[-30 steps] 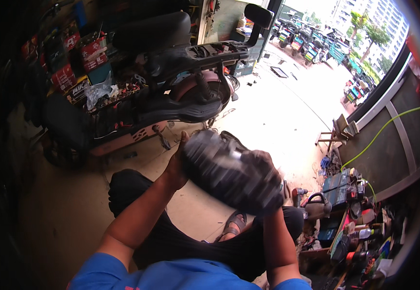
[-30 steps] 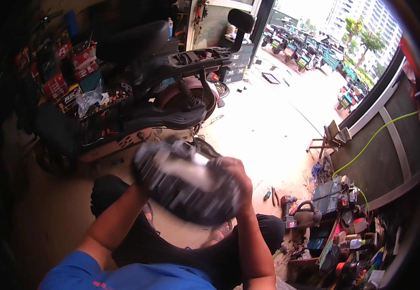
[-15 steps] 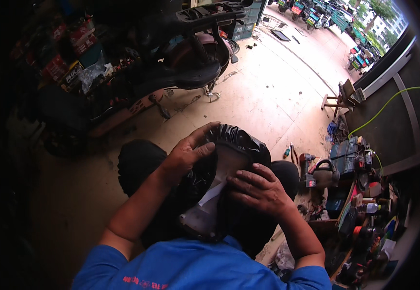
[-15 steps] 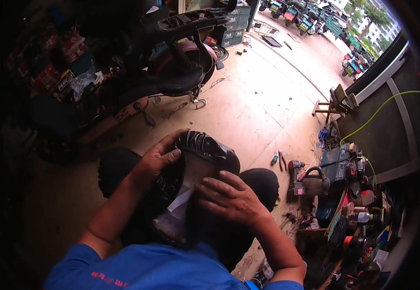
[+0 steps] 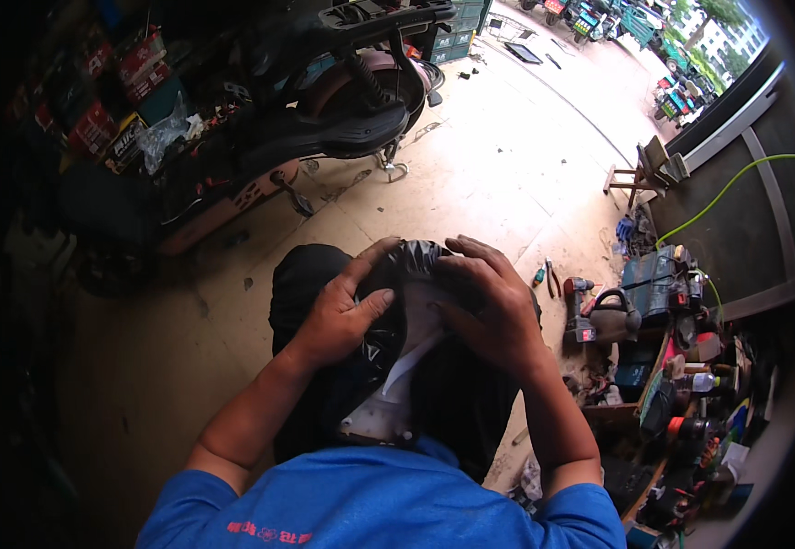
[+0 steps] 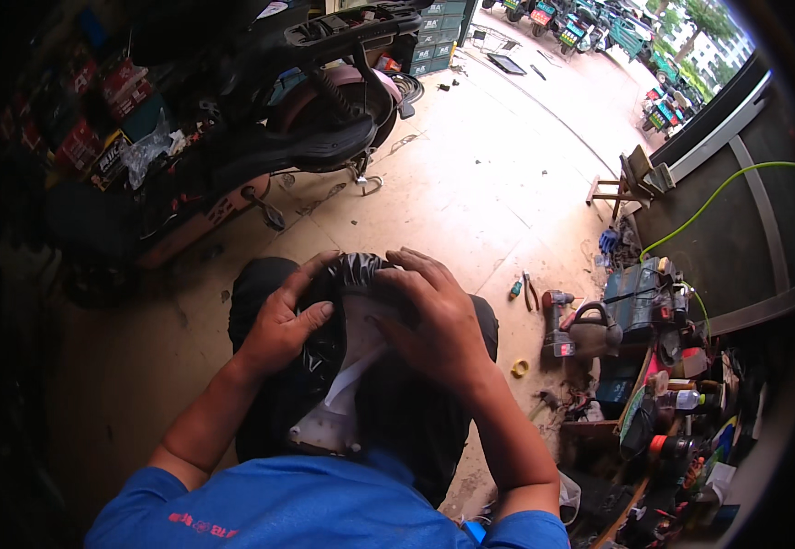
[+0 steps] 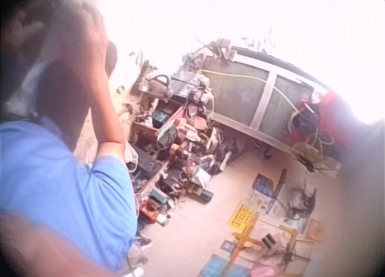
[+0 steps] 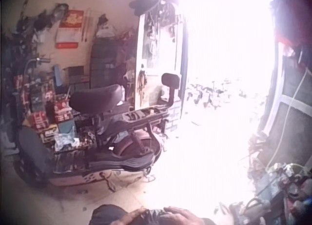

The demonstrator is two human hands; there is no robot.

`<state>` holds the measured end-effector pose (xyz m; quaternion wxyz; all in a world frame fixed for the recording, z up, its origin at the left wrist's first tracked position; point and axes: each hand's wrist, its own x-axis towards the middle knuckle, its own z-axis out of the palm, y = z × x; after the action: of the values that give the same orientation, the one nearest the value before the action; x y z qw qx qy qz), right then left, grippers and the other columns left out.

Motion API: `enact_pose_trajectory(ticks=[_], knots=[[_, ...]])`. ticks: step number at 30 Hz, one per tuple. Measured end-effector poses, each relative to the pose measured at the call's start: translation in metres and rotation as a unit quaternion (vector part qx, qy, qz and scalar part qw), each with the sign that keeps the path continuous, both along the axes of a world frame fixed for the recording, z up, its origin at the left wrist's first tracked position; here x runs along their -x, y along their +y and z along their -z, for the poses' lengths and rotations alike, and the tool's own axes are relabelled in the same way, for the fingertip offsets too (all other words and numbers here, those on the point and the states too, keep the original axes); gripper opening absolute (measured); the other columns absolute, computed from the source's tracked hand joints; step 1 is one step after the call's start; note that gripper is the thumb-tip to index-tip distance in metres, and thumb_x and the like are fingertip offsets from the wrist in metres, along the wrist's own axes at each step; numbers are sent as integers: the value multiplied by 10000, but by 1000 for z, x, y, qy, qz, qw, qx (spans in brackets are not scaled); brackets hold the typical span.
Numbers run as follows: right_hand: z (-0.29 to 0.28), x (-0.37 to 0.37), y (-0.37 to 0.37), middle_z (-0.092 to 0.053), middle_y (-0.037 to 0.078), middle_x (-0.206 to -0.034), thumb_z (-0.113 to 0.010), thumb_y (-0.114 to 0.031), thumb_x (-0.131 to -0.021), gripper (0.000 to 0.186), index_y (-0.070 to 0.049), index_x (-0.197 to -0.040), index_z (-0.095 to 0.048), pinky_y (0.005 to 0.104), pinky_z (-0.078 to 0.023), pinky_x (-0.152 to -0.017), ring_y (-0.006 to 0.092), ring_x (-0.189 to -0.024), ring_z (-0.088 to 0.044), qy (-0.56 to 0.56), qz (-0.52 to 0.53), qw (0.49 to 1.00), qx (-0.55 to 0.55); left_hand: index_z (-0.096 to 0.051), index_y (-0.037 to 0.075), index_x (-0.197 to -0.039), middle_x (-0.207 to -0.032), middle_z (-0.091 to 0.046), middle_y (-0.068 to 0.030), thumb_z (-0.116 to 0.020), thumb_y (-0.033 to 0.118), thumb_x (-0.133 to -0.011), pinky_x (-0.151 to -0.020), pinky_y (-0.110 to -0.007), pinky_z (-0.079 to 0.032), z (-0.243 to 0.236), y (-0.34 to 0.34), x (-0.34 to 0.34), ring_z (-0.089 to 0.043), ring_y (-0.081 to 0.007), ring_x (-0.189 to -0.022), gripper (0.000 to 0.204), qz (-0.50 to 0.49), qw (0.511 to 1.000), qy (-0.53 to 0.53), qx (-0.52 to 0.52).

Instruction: The person fits a black cover over a motorcycle seat cushion by hand, stretching the material over the edges and pulling it tight against the plastic base.

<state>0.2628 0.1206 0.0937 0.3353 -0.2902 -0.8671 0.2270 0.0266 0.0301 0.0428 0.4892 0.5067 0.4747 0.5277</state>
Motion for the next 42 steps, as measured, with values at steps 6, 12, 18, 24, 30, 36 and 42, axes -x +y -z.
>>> enact_pose_trajectory(ticks=[6, 12, 18, 24, 30, 36, 42], knots=[[29, 14, 13, -765, 213, -1299, -827, 5, -861, 269, -52, -1096, -711, 467, -631, -973, 429, -1147, -756, 54, -7, 999, 5, -499, 37, -1650, -1609, -592, -166, -784, 172, -1020, -1264, -388, -397, -2, -2, 1, -563, -274, -1486, 704, -25, 995, 80, -46], [41, 18, 6, -769, 234, -1290, -796, 33, -862, 256, -51, -1085, -705, 465, -627, -976, 422, -1164, -757, 41, 11, 998, -44, -629, 36, -1463, -1530, -622, -249, -904, 128, -842, -1180, -468, -510, -16, 7, -12, -617, -446, -1416, 685, -107, 918, 341, -173], [49, 24, 2, -789, 224, -1240, -759, 57, -898, 230, -31, -1101, -696, 450, -627, -972, 410, -1104, -781, 120, 40, 991, 36, -694, -2, -1188, -1312, -737, -244, -773, 5, -861, -1039, -467, -584, -3, 21, -18, -731, -447, -1178, 336, -159, 896, 364, -200], [52, 36, -3, -799, 182, -1175, -750, 57, -915, 329, -25, -1233, -736, 427, -623, -957, 366, -1069, -792, 166, 107, 967, 164, -701, -13, -1108, -1209, -758, -230, -701, -14, -954, -946, -470, -590, 2, 29, -17, -742, -442, -1085, 154, -186, 917, 303, -181], [51, 39, 5, -800, 168, -1094, -784, 20, -930, 274, -30, -1199, -794, 389, -612, -928, 321, -1022, -776, 129, 75, 984, 97, -692, -37, -1079, -1140, -740, -242, -693, -10, -977, -922, -491, -591, 4, 32, -17, -737, -456, -1034, 106, -202, 925, 281, -159], [60, 45, 8, -809, 173, -1062, -836, -68, -949, 235, -24, -1179, -817, 373, -607, -900, 287, -970, -782, 176, 109, 956, 206, -712, -33, -1075, -1154, -751, -211, -715, 24, -1005, -934, -433, -571, 6, 32, -17, -727, -392, -1054, 89, -209, 932, 265, -131], [61, 51, 12, -822, 113, -982, -830, -90, -951, 212, -15, -1149, -827, 315, -593, -779, 171, -839, -757, 205, 130, 928, 283, -714, -41, -1070, -1160, -748, -226, -720, 54, -1016, -943, -439, -565, 2, 34, -19, -728, -394, -1060, 109, -214, 932, 269, -115]])
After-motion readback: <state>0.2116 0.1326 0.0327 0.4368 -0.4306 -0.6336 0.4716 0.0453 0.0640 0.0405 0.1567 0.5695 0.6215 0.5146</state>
